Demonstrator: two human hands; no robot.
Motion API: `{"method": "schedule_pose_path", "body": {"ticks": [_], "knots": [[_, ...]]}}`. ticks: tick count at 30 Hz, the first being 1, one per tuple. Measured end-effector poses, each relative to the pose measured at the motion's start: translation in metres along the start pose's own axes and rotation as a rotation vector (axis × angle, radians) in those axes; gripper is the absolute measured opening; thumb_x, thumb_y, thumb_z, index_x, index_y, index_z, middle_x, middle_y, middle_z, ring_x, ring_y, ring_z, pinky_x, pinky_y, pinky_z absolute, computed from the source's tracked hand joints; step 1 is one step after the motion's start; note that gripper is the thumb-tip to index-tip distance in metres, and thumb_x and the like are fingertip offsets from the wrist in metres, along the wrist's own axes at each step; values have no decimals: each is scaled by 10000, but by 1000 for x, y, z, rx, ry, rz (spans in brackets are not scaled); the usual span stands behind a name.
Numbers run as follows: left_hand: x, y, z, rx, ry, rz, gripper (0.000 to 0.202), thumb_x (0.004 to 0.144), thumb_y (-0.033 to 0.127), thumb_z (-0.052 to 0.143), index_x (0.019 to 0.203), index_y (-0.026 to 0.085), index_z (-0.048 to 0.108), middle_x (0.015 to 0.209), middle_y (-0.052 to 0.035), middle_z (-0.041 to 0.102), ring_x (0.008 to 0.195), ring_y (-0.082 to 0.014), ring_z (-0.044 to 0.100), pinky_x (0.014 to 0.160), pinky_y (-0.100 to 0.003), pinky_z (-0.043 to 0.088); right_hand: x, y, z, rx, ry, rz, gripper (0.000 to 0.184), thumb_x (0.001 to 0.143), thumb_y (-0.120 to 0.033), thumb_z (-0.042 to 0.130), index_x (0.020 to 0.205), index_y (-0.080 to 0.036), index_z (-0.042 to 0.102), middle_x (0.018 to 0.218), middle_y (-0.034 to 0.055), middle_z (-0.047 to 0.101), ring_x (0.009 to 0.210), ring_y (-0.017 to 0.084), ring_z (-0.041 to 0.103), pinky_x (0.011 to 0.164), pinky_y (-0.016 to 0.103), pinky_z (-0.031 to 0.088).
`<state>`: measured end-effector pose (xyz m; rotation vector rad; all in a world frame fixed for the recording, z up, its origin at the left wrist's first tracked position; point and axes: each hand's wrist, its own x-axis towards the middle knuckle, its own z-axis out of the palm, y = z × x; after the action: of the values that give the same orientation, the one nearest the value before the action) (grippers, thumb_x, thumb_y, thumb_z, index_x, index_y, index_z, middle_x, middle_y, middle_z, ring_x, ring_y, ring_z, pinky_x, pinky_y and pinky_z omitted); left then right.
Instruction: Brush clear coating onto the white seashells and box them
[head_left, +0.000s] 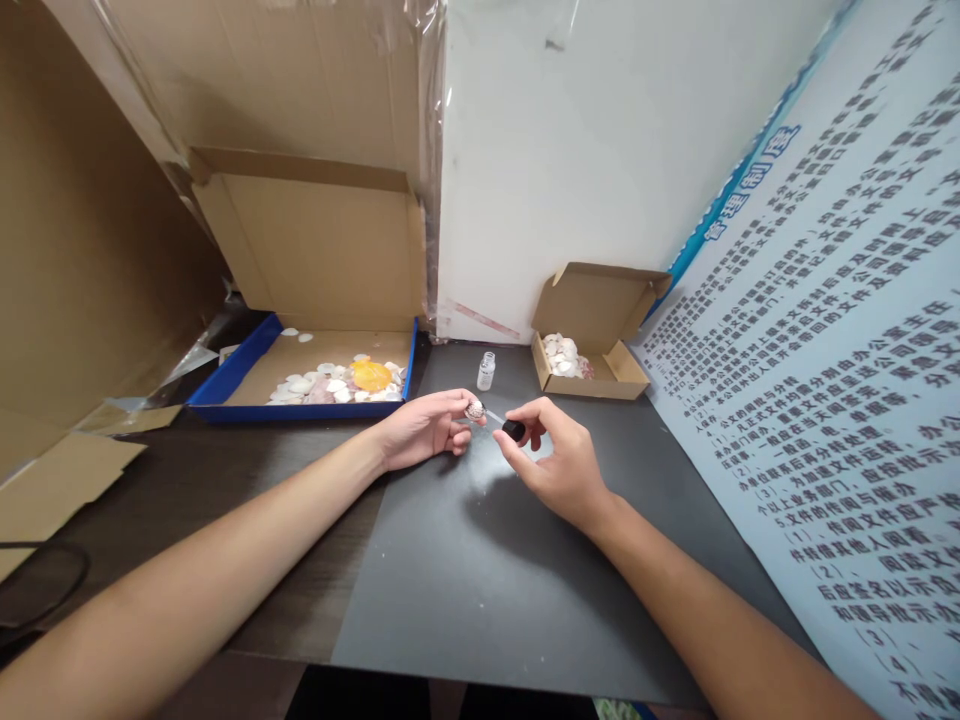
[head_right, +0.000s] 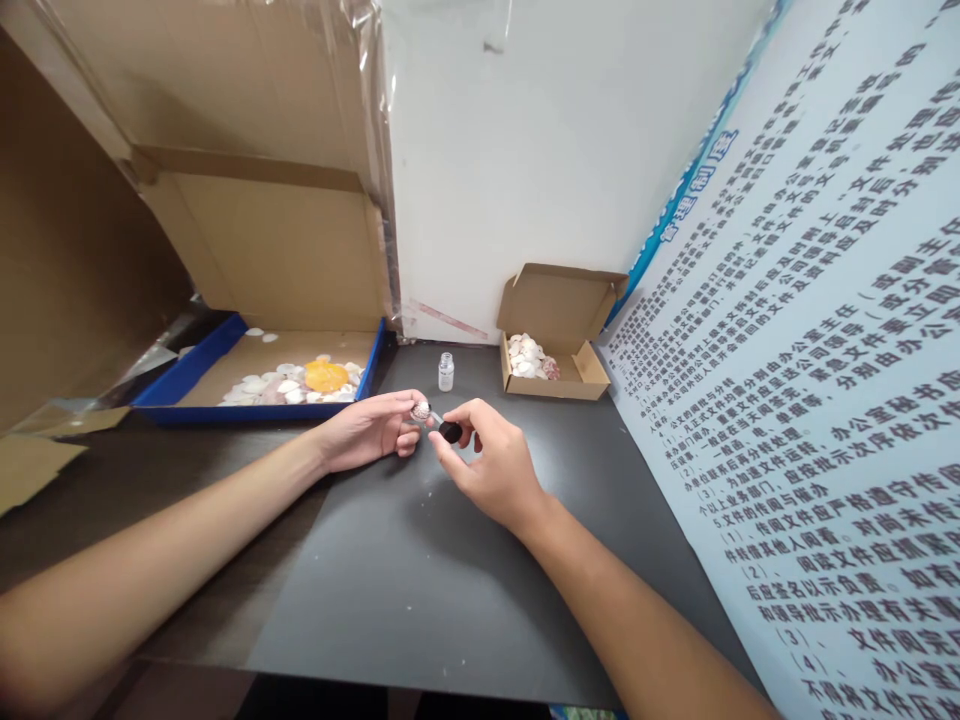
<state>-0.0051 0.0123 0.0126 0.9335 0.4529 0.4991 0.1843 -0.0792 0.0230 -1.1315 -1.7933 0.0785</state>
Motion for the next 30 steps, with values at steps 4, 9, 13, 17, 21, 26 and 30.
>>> {"method": "schedule_pose_path", "body": {"ticks": [4,9,13,17,21,26,30], "knots": [[0,-1,-1,15,-10,2,112,864,253,629,894,148,605,877,-39,601,609,-94,497,595,-254,403,-1,2,1,22,-50,-13,103,836,-209,649,904,-207,572,701,-25,568,579,104,524,577,229,465],[1,-2,-1,32,4,24,131,859,256,639,914,138,620,879,-42,605,605,-85,490,596,-253,398,-2,-3,0,66,-72,-21,119,810,-193,658,876,-205,560,672,-36,566,560,96,516,554,216,449],[0,0,2,16,18,20,132,848,262,647,880,137,619,851,-30,596,581,-75,462,589,-247,387,-1,-5,-1,65,-6,17,98,817,-209,633,863,-209,547,645,-46,548,536,93,505,546,212,446],[-2,2,4,-10,16,16,115,839,254,642,878,152,607,843,-24,602,564,-71,429,587,-248,379,1,-1,-1,76,34,184,78,855,-263,589,850,-210,533,609,-49,516,521,101,483,532,221,431],[-2,2,5,-16,10,18,130,844,282,630,879,162,596,841,-14,586,551,-65,402,579,-244,371,1,5,0,184,14,313,137,890,-314,548,810,-206,522,595,-46,493,520,104,465,516,225,407],[-3,2,7,13,1,-6,150,858,305,608,892,160,596,821,-8,552,557,-68,393,577,-241,366,0,7,1,185,40,320,139,873,-313,589,805,-197,550,597,-51,477,530,98,446,531,224,395],[-3,3,7,46,3,-9,197,854,333,615,917,147,615,794,-1,521,567,-71,388,577,-243,356,0,8,3,178,43,304,158,865,-333,613,816,-194,556,580,-65,443,515,91,433,524,221,391]]}}
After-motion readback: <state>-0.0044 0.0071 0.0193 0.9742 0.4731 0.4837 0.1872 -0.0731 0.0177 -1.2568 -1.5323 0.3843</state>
